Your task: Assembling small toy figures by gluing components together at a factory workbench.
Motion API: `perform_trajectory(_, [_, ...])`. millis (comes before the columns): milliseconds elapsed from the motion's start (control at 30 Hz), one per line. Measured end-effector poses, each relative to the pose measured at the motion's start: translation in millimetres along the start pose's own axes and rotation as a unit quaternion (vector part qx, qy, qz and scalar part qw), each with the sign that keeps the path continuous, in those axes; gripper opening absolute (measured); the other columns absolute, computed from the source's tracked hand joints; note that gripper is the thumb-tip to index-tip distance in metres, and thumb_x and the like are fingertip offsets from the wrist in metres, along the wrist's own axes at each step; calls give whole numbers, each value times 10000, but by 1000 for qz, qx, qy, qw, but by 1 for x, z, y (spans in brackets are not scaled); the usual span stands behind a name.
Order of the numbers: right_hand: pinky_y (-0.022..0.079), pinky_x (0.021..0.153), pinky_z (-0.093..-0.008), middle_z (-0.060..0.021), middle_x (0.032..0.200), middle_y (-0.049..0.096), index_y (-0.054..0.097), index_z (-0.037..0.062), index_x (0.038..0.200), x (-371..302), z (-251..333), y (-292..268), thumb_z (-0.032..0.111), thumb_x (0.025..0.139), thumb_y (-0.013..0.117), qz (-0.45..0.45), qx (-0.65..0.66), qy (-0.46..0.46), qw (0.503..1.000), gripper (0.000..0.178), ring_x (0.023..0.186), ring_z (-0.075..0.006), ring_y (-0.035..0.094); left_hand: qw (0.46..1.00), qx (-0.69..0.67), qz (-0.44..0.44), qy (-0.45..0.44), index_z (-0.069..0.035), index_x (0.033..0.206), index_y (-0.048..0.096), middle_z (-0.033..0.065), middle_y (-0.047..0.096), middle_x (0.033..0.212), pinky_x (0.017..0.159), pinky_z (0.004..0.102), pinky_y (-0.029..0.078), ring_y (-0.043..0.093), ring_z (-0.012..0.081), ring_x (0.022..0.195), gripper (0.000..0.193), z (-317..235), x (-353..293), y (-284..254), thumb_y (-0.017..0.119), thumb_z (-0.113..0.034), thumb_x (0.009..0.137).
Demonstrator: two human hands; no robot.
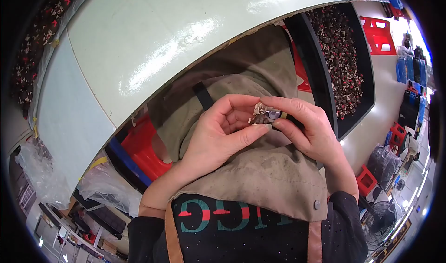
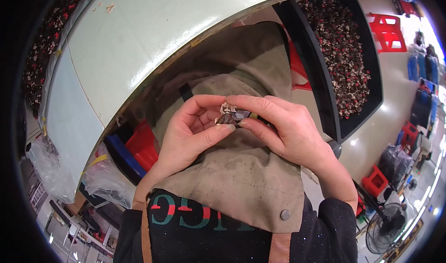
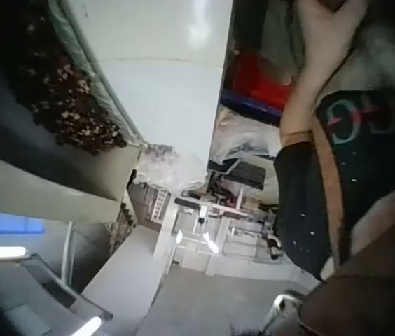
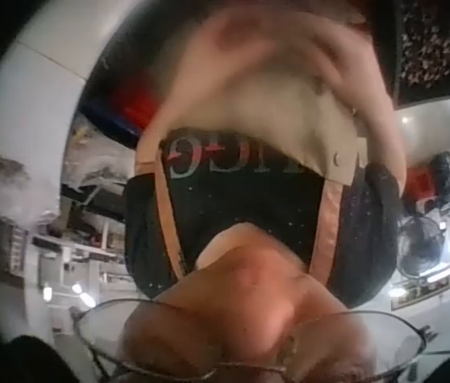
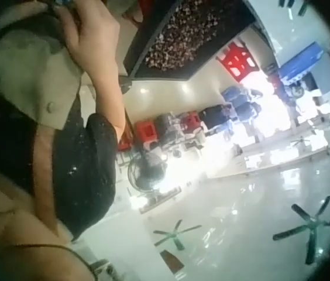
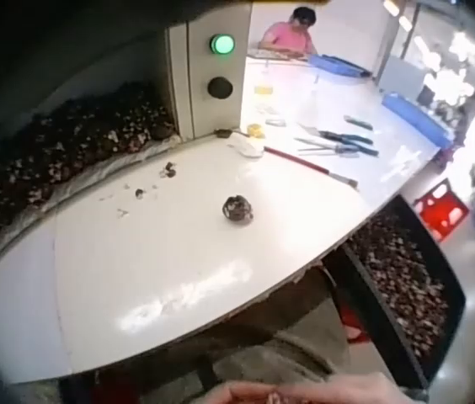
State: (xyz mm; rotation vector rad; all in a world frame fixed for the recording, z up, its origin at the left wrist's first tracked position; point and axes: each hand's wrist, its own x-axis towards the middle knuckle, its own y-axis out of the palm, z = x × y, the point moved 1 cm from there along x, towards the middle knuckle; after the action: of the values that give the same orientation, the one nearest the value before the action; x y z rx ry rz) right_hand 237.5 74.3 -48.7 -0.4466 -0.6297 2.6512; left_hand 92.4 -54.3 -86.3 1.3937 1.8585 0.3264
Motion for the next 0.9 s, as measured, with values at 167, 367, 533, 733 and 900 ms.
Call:
perform_trajectory(167, [505, 789, -322, -132, 1043, 663, 602, 22, 1158, 0, -1, 0, -14, 805, 610, -6, -4, -2, 1000, 355, 901, -255, 650, 1000, 26, -11, 11, 0, 1187, 495, 74, 624, 1036, 844, 244, 497, 615, 119, 946, 379, 1, 1, 2, 665, -34, 850])
perform_trajectory(367, [486, 687, -308, -112, 966, 669, 611, 34, 1153, -2, -3, -2, -8, 814, 610, 9, -80, 22, 997, 342, 786, -216, 626, 998, 57, -19, 7, -2, 1174, 505, 68, 632, 1007, 816, 237, 502, 622, 112, 915, 378, 2, 2, 3, 675, -29, 837])
perform_trajectory(533, [499, 769, -307, -120, 1033, 664, 599, 20, 1166, -1, -4, 1, 1, 835, 591, -15, -2, 11, 1000, 332, 884, -227, 644, 998, 53, -17, 11, -1, 1169, 505, 69, 634, 1011, 823, 242, 502, 622, 113, 918, 374, 2, 3, 3, 675, -30, 837])
perform_trajectory(733, [492, 852, -317, -129, 1110, 649, 587, 4, 1174, -2, -2, 4, 8, 839, 586, -27, 20, 11, 999, 336, 986, -243, 641, 999, 30, -23, 26, 2, 1177, 496, 78, 631, 1041, 836, 250, 499, 619, 121, 935, 376, 4, 3, 4, 668, -34, 844])
perform_trajectory(900, [494, 844, -317, -130, 1116, 647, 595, 11, 1169, -2, -3, 3, 3, 837, 586, -16, 11, 15, 1000, 332, 968, -251, 643, 998, 52, -21, 38, 2, 1175, 495, 77, 633, 1034, 833, 250, 498, 618, 120, 930, 371, 6, 3, 2, 666, -37, 847])
